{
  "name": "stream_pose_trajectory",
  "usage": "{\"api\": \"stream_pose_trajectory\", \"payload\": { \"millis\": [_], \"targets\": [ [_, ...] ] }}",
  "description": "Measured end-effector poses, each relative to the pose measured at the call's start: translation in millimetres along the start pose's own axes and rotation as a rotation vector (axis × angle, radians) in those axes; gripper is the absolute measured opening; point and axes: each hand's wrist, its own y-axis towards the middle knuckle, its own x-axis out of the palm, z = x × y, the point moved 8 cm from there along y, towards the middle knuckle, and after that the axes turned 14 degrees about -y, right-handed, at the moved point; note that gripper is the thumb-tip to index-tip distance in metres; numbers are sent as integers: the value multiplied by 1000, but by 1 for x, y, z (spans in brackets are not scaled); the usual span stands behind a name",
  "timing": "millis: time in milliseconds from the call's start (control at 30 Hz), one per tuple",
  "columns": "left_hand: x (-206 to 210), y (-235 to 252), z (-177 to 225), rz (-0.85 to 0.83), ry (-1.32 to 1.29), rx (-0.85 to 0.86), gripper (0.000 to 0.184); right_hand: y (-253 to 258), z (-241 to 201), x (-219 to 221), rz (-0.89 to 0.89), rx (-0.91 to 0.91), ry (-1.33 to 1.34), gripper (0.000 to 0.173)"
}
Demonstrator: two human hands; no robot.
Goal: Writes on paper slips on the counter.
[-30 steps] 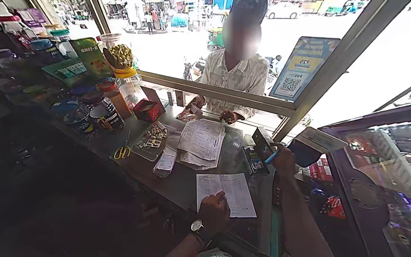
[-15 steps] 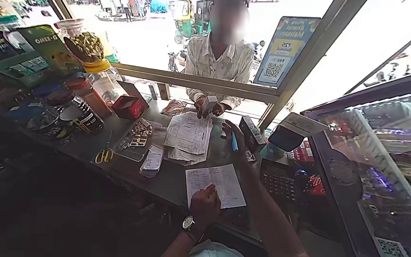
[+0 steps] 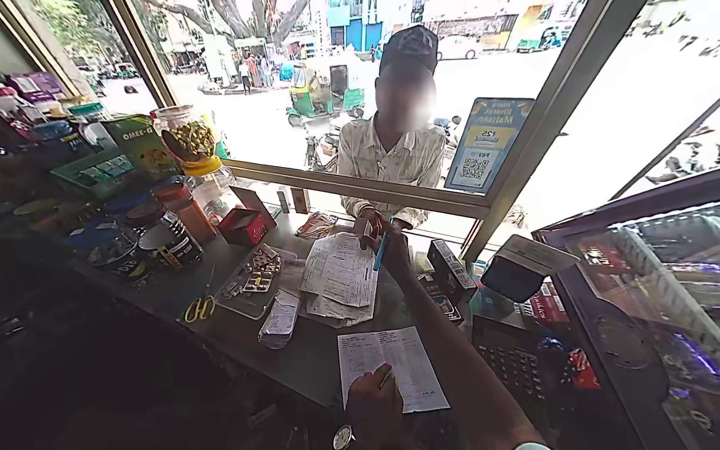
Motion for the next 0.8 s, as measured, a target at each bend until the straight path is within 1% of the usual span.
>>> {"api": "stream_pose_trajectory", "payload": {
  "millis": [67, 167, 200, 233, 300, 367, 400, 467, 533, 567, 633, 733, 800],
  "targets": [
    [-2, 2, 3, -25, -25, -26, 19, -5, -3, 4, -67, -59, -50, 57],
    [-2, 3, 3, -53, -34, -39, 20, -11, -6, 5, -98, -102, -94, 44],
    [-2, 2, 3, -47, -30, -34, 20, -14, -6, 5, -107, -101, -106, 42],
    [-2, 2, 3, -32, -25, -26, 20, -18, -5, 3, -106, -80, -98, 43],
    [-3, 1, 3, -10, -22, -11, 20, -32, 3, -1, -64, 47, 52, 48],
    [-2, 1, 3, 10, -17, 0, 20, -47, 16, 3, -16, 269, 400, 45],
    [-2, 1, 3, 12, -17, 2, 20, -55, 21, 9, -14, 417, 557, 43],
    [-2, 0, 2, 13, -14, 13, 21, -68, 27, 21, -35, 656, 733, 48],
    [-2, 0, 2, 11, -17, 15, 21, -75, 28, 34, -79, 810, 918, 49],
    [-2, 0, 2, 13, -21, 18, 21, -77, 27, 40, -103, 864, 1023, 48],
    [-1, 0, 1, 22, -23, 20, 21, -81, 27, 45, -125, 925, 1147, 44],
    [0, -1, 0, 31, -17, 25, 21, -94, 27, 41, -149, 970, 1243, 40],
    [0, -1, 0, 39, -12, 36, 21, -107, 21, 30, -161, 953, 1295, 39]
  ]
}}
